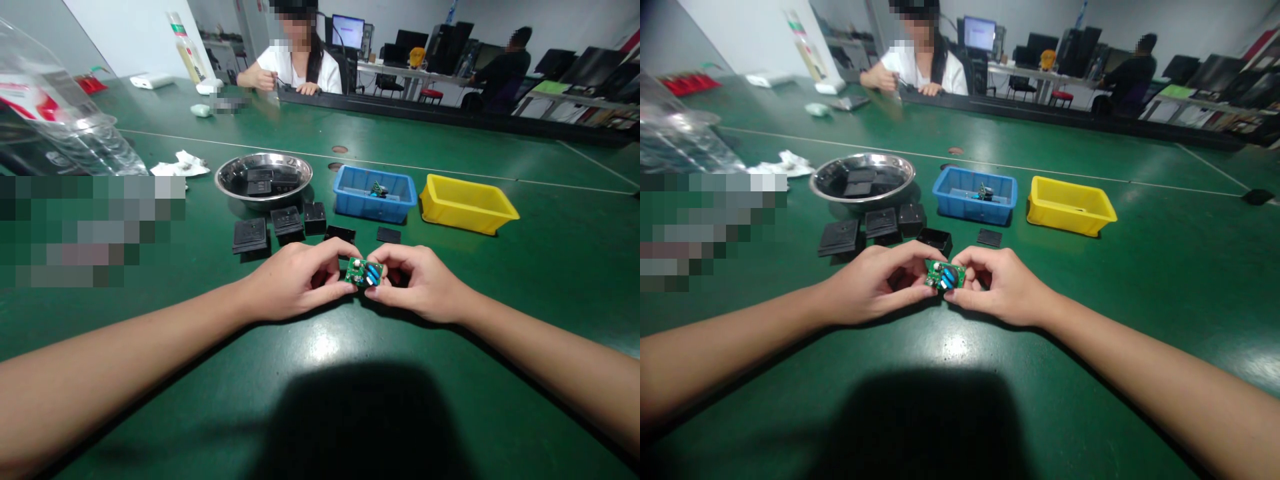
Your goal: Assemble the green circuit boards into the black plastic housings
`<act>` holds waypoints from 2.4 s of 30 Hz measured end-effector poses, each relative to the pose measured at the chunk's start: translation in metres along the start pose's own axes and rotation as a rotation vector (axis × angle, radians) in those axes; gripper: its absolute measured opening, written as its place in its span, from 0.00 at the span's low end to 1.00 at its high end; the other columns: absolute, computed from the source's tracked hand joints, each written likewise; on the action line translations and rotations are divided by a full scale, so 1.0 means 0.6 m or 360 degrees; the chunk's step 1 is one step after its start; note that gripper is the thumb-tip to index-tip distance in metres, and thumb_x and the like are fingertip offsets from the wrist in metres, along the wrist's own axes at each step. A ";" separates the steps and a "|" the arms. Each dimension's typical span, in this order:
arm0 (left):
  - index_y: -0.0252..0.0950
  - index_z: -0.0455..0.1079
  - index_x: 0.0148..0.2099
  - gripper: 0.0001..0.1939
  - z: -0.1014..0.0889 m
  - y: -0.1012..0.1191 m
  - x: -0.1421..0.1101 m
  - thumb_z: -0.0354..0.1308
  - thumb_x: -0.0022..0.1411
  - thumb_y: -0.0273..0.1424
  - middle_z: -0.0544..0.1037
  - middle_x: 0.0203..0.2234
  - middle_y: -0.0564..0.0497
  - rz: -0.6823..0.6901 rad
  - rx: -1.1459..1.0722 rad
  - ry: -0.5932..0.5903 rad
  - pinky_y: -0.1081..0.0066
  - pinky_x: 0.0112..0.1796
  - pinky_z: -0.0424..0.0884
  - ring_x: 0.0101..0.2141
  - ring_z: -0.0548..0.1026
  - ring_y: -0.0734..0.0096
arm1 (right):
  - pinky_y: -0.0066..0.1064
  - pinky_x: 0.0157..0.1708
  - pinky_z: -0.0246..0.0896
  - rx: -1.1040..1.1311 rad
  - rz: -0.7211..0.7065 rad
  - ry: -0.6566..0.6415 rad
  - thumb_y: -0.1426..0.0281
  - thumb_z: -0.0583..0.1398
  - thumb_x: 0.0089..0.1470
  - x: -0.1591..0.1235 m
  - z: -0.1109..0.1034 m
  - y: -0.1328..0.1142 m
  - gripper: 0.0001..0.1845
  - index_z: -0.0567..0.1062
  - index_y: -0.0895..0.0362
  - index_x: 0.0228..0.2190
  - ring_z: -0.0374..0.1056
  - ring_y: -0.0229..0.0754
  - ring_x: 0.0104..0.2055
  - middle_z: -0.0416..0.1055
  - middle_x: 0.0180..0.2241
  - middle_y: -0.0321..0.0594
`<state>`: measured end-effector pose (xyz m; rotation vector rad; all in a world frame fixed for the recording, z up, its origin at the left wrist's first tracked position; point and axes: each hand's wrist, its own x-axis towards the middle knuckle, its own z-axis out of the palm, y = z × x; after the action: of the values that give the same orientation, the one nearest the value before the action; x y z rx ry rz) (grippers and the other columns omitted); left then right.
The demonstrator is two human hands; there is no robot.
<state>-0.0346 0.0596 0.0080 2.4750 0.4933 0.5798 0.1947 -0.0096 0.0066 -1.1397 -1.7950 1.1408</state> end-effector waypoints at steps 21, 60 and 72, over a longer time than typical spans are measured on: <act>0.37 0.68 0.53 0.15 0.000 0.002 0.002 0.59 0.67 0.37 0.73 0.23 0.58 -0.0010 0.0007 -0.0026 0.78 0.26 0.61 0.22 0.71 0.78 | 0.24 0.26 0.57 -0.0121 -0.0054 -0.0037 0.69 0.68 0.53 -0.002 -0.002 0.004 0.11 0.77 0.60 0.38 0.61 0.33 0.27 0.69 0.26 0.33; 0.36 0.68 0.52 0.12 -0.003 0.000 0.004 0.56 0.69 0.34 0.73 0.22 0.59 0.0064 0.0021 -0.0107 0.78 0.26 0.60 0.22 0.71 0.78 | 0.23 0.24 0.52 -0.0306 -0.0166 0.0069 0.75 0.63 0.52 0.000 -0.001 0.006 0.03 0.72 0.59 0.28 0.57 0.30 0.23 0.63 0.22 0.30; 0.36 0.69 0.53 0.12 -0.005 -0.002 0.005 0.56 0.69 0.34 0.73 0.22 0.58 0.0103 0.0034 -0.0114 0.78 0.26 0.60 0.23 0.71 0.78 | 0.23 0.25 0.53 -0.0281 -0.0166 0.0051 0.78 0.62 0.49 -0.001 -0.002 0.005 0.04 0.73 0.60 0.31 0.58 0.31 0.24 0.65 0.24 0.31</act>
<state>-0.0335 0.0630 0.0105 2.5301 0.3947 0.5119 0.1968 -0.0090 0.0042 -1.1430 -1.9365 0.9133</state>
